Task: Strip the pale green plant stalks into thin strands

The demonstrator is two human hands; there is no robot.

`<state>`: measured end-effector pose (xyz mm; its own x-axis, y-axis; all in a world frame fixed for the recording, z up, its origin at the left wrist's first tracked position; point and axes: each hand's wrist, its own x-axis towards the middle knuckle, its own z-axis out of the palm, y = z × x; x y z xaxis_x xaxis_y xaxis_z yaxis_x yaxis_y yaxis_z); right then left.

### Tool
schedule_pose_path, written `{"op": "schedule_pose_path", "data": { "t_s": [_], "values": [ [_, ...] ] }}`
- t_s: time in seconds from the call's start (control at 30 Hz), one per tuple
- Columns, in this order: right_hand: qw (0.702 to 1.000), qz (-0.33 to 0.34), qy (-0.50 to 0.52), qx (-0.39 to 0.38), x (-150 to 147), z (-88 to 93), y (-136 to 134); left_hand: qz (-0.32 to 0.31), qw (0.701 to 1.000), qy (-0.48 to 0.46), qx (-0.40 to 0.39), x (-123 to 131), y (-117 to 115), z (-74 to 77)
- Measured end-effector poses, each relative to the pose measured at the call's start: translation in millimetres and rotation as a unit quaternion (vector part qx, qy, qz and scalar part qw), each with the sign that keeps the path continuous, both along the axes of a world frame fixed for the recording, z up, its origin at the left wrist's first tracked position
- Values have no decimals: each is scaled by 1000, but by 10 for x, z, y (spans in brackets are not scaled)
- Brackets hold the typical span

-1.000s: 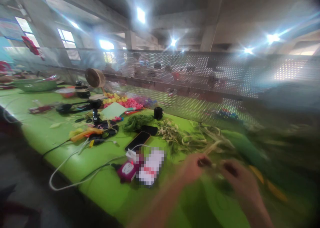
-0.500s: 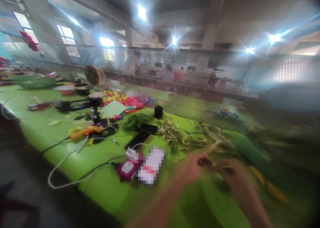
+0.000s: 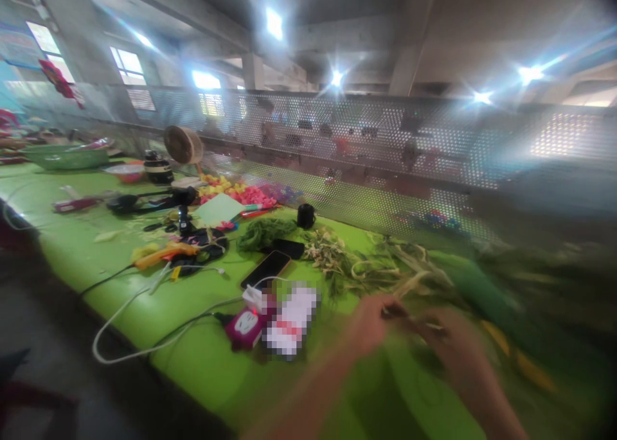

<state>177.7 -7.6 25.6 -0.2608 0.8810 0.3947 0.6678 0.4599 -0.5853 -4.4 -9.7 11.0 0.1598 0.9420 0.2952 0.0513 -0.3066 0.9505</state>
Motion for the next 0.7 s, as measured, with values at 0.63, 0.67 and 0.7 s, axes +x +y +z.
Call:
{"op": "schedule_pose_path", "data": {
  "t_s": [0.63,0.67,0.7],
  "values": [
    [998,-49,31,-20,-17,-101,64,24,992,119,22,1,-70,-4],
    [998,-48,29,-15,-16,-117,67,29,991,128,26,3,-75,-4],
    [998,-48,29,-13,-16,-134,71,35,989,136,32,6,-77,-7]
  ]
}}
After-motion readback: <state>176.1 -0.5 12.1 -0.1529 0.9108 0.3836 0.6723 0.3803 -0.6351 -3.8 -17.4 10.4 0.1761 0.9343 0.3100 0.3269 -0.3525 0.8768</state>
